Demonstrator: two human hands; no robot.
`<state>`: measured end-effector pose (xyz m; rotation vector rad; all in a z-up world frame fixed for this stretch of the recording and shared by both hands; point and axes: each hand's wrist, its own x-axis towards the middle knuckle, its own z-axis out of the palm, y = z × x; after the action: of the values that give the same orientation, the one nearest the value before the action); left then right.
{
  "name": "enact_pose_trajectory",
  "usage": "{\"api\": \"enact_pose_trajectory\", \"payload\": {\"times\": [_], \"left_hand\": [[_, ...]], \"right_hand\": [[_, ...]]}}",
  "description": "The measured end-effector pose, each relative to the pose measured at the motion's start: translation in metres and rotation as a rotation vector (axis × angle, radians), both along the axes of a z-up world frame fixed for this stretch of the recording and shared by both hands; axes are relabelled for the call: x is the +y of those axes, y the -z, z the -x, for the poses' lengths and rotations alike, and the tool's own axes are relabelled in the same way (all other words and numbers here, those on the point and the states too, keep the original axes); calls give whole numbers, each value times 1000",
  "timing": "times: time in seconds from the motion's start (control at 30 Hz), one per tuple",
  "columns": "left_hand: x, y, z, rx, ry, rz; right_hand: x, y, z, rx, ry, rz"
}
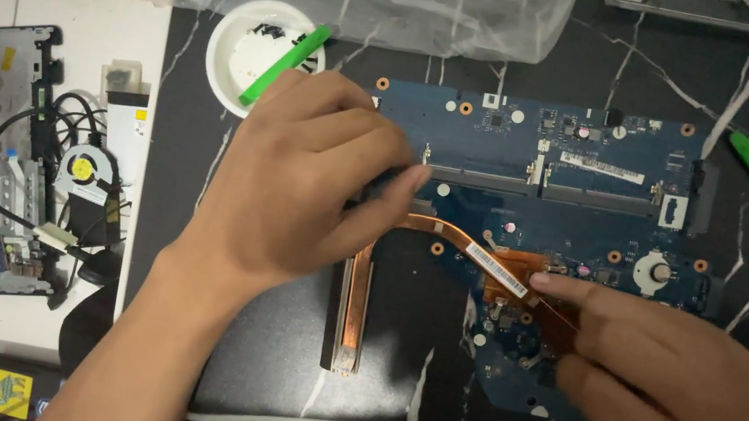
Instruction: Screwing a copper heatsink onto a laptop motherboard using a precision screwdriver.
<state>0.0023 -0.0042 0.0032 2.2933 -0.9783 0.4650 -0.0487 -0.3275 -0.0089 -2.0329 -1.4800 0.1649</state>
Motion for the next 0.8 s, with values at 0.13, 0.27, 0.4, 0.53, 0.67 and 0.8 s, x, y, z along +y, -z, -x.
{"api": "enact_pose_trajectory", "payload": {"times": [0.13, 0.27, 0.4, 0.53, 0.67, 0.8], "left_hand": [[1, 4, 0, -23, -21, -18], [1, 2, 0, -23, -3, -12], [0, 0, 0, -9, 3, 24], [0, -2, 1, -4, -12, 3], [2, -1, -1, -46, -81, -20], [8, 4, -6, -89, -145, -58]], "right_hand": [[-2, 5, 2, 31, 27, 8], [-13, 11, -3, -19, 72, -8], [-79, 32, -23, -104, 515, 255], [-256, 150, -28, 609, 929, 212], [-326, 215, -42, 465, 1022, 184], [-372, 266, -94, 321, 1115, 159]]}}
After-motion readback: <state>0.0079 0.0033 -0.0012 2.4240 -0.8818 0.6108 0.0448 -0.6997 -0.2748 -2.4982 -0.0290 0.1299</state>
